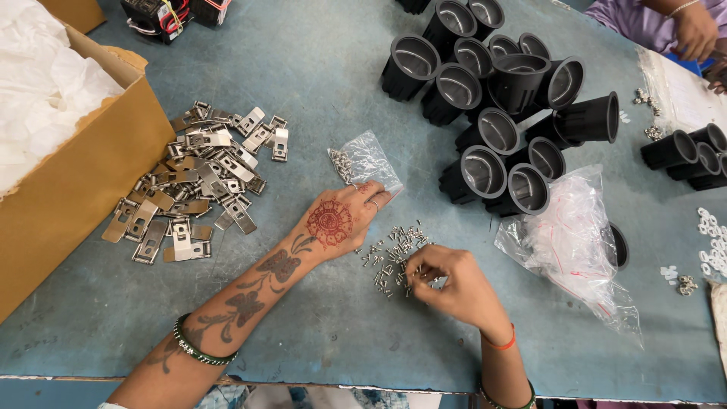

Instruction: The person picks small metal screws from a pile on the table and places them into a clear plastic bag. They continue this repetitive action throughout the clip, occasionally adjusting the bag or the pile of screws.

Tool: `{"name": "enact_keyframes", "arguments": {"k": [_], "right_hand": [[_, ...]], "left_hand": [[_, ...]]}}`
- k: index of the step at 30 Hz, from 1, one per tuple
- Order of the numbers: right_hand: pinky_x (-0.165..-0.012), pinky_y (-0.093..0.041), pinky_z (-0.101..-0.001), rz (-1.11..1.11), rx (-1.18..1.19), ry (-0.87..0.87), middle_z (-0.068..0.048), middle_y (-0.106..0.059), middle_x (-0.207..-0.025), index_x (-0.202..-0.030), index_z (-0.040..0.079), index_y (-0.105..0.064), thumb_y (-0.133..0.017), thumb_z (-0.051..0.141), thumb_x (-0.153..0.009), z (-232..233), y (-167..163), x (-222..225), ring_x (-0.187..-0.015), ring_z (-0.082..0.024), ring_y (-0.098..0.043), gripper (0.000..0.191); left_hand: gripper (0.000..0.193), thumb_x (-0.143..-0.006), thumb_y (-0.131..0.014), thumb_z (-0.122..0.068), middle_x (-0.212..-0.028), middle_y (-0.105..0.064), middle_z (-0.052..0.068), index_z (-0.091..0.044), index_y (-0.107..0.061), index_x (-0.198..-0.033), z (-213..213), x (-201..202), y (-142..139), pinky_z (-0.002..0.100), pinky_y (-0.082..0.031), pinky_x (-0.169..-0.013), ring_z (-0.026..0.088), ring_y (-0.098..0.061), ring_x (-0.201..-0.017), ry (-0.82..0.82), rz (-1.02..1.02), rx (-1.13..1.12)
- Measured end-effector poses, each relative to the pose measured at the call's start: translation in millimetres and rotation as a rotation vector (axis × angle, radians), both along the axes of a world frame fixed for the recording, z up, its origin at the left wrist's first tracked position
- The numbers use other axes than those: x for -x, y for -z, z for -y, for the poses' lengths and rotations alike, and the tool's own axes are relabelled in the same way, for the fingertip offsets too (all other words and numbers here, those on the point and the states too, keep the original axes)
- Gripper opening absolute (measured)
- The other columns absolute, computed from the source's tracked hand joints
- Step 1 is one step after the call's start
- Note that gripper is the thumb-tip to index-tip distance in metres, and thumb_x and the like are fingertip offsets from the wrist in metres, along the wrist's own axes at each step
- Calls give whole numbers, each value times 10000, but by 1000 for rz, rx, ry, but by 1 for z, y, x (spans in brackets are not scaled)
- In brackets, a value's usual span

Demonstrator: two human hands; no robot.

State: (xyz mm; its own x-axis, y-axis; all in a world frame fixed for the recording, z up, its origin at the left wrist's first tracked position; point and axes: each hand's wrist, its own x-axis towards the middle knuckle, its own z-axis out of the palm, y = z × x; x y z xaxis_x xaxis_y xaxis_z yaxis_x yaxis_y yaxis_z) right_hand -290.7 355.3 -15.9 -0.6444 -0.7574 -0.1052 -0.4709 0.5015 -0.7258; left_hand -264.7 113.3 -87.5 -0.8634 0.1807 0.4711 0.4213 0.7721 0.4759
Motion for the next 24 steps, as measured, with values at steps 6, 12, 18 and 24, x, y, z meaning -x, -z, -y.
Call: {"name": "enact_keyframes", "arguments": {"k": [6,12,18,24], "right_hand": [[-651,-596,-259,-52,38,167,-55,-759,-891,-939,-6,-752,-712,-3,-823,29,-12,-18,-722,-133,-706,123],[-693,-603,-281,-344,118,-16,-78,-733,-941,-952,19,-732,-726,-7,-836,75,-44,-46,-776,-187,-743,119],[-742,-596,-320,-584,123,-39,-73,-739,-1010,-951,44,-733,-743,-9,-830,131,-71,-74,-852,-240,-750,133],[-681,-569,-306,-680,184,-5,-84,-739,-1018,-930,36,-744,-769,1,-828,141,-78,-85,-865,-236,-739,111]], "left_hand": [[561,-806,-598,11,-1185,-636,68,-79,-613,-1359,10,-26,-12,412,-580,-764,269,-705,-966,20,7,-79],[430,-797,-608,-7,-1175,-662,97,-59,-653,-1221,24,-63,-30,465,-562,-819,333,-697,-959,4,55,-195],[385,-804,-598,-17,-1133,-677,126,-30,-659,-1184,54,-92,-41,451,-569,-841,346,-692,-983,-10,-8,-341],[392,-791,-600,-33,-1129,-683,121,-36,-669,-1177,68,-101,-40,451,-564,-841,345,-694,-980,-19,-20,-358]]}}
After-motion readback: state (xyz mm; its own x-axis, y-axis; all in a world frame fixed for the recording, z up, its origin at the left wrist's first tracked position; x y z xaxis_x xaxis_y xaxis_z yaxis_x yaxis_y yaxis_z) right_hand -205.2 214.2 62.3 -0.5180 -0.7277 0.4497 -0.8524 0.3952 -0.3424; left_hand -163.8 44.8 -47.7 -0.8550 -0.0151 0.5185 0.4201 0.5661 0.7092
